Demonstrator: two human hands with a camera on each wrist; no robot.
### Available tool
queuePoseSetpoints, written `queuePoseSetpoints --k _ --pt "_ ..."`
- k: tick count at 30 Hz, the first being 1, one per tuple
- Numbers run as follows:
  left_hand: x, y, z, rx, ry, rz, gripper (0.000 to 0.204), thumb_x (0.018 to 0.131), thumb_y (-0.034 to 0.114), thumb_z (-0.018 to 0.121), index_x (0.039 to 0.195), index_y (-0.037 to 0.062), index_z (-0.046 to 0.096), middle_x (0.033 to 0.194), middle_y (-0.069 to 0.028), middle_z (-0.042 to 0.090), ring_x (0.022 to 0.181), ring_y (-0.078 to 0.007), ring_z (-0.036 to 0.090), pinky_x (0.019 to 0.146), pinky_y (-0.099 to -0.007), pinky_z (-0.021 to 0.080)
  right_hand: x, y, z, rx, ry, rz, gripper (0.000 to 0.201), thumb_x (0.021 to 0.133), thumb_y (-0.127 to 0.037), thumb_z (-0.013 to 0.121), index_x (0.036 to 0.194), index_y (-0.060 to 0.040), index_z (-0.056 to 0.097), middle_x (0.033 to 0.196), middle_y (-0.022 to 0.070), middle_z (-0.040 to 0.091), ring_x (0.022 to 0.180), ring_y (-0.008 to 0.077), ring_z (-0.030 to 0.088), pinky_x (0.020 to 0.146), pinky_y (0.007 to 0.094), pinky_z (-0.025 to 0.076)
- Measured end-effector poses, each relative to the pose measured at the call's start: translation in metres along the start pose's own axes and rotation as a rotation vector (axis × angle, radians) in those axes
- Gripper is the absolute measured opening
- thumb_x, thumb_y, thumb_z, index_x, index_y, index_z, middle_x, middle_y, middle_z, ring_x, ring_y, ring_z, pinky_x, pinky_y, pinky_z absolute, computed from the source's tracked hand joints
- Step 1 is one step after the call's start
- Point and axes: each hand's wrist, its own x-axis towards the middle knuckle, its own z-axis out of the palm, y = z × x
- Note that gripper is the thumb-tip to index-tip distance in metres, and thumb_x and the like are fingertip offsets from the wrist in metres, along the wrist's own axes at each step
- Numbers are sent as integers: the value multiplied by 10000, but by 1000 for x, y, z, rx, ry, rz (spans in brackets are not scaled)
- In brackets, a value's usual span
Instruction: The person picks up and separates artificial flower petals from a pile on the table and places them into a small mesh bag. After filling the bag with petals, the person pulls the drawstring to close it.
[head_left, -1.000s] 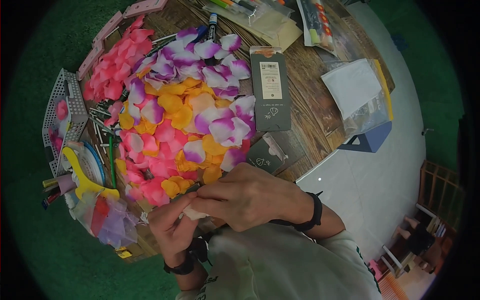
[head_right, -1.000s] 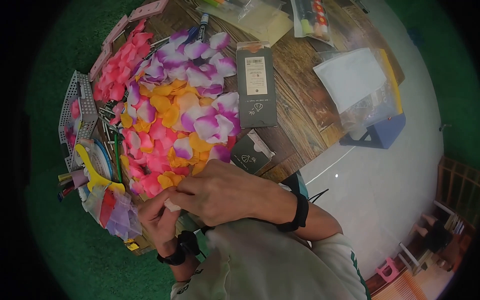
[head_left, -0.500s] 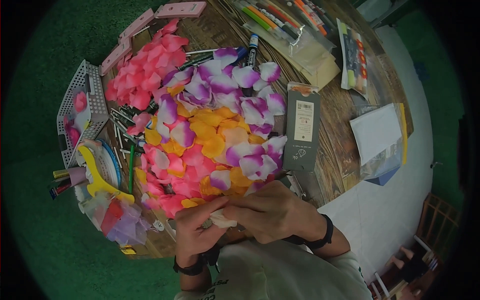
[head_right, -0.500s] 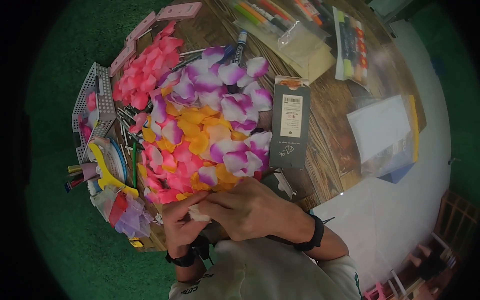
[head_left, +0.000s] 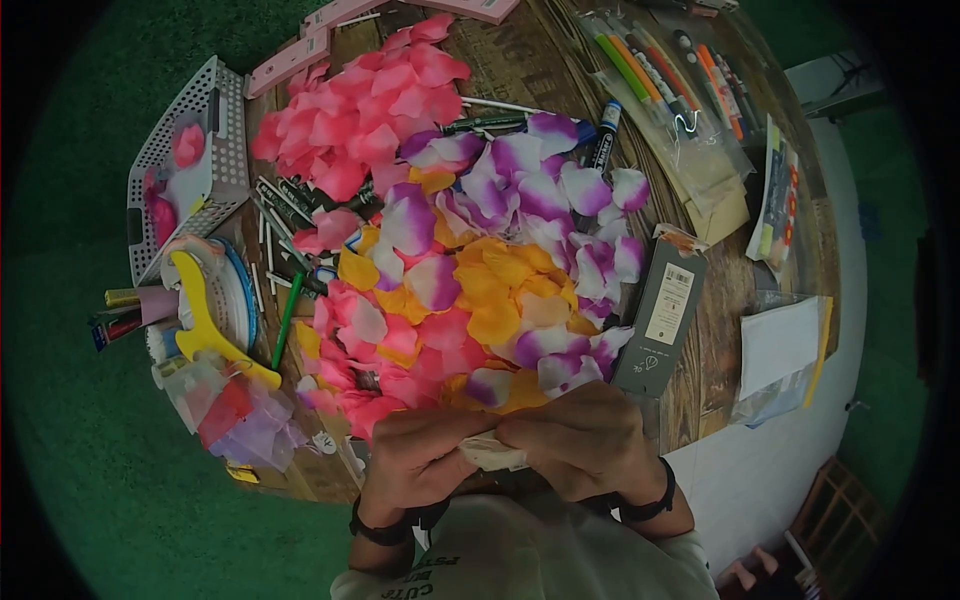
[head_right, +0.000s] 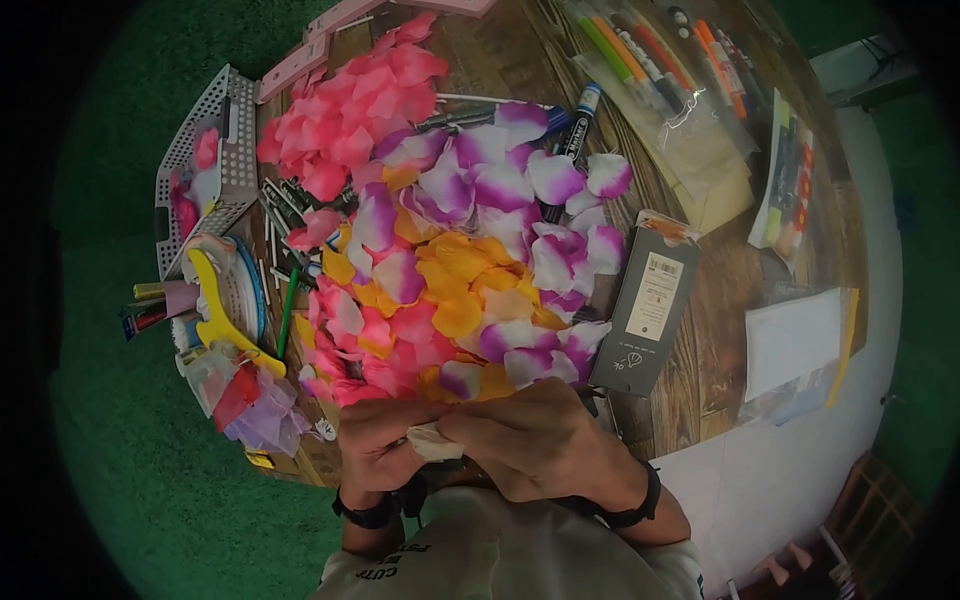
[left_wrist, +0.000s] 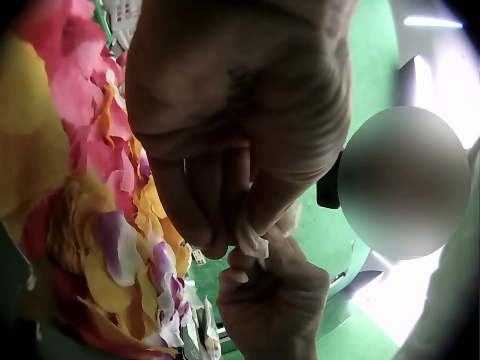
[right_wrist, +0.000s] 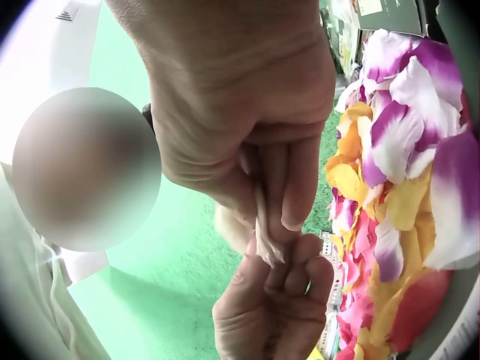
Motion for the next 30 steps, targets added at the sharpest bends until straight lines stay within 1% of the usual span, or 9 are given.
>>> queuePoseSetpoints --k 7,11,13,15,19,21,25,28,30 --pt "-7 -5 -3 -6 18 -27 249 703 42 669 947 -4 656 785 -127 657 661 -235 656 569 -288 507 6 -6 0 -90 -84 -9 275 603 -7 675 877 -8 648 725 102 650 506 227 601 442 293 460" --pt "-12 -10 -2 -64 20 71 273 690 36 665 963 17 660 744 -110 639 597 -242 620 526 -299 477 0 -7 0 -79 -176 3 229 623 -59 682 845 -10 653 703 101 646 512 231 605 451 291 457" --pt "-18 -10 -4 -79 28 97 288 685 36 665 973 28 662 724 -105 629 575 -245 605 512 -302 465 1 -9 3 -43 -96 -15 188 648 -25 698 829 -6 652 664 91 616 452 203 547 422 285 428" --pt "-23 -10 -4 -30 -25 125 290 697 50 672 987 54 665 682 -91 605 551 -241 583 497 -310 447 4 -15 6 -25 -93 -3 175 647 -20 693 817 -4 657 643 92 611 449 205 548 429 287 432" --pt "-25 -2 -1 -59 31 109 261 736 86 678 996 71 664 654 -80 587 546 -217 582 492 -300 444 -5 -16 12 -56 -36 17 165 642 -15 672 807 -5 666 627 90 613 459 207 559 441 288 436" --pt "-25 4 1 -115 31 51 235 777 128 674 1006 76 660 651 -78 585 544 -197 584 487 -290 442 -5 -20 13 -131 -47 -2 174 637 -19 665 810 -9 669 632 88 616 456 206 555 439 286 432" --pt "-31 1 0 -120 77 59 237 798 150 665 1025 82 654 653 -79 585 538 -188 586 482 -282 443 -6 -26 14 -283 -93 -49 187 625 -31 657 811 -18 674 646 80 626 444 202 543 435 276 420" --pt "-38 -2 -2 -105 102 95 221 794 137 658 1008 78 652 660 -72 587 524 -202 580 475 -291 441 -7 -26 12 -223 -158 -24 216 610 -28 651 824 -29 674 667 81 636 452 202 543 445 273 418" --pt "-42 -4 -2 -35 124 178 195 793 129 648 979 73 651 641 -64 579 508 -216 565 465 -300 434 -5 -34 15 -245 -166 19 227 609 -29 653 835 -36 674 678 81 641 470 203 555 453 272 421"
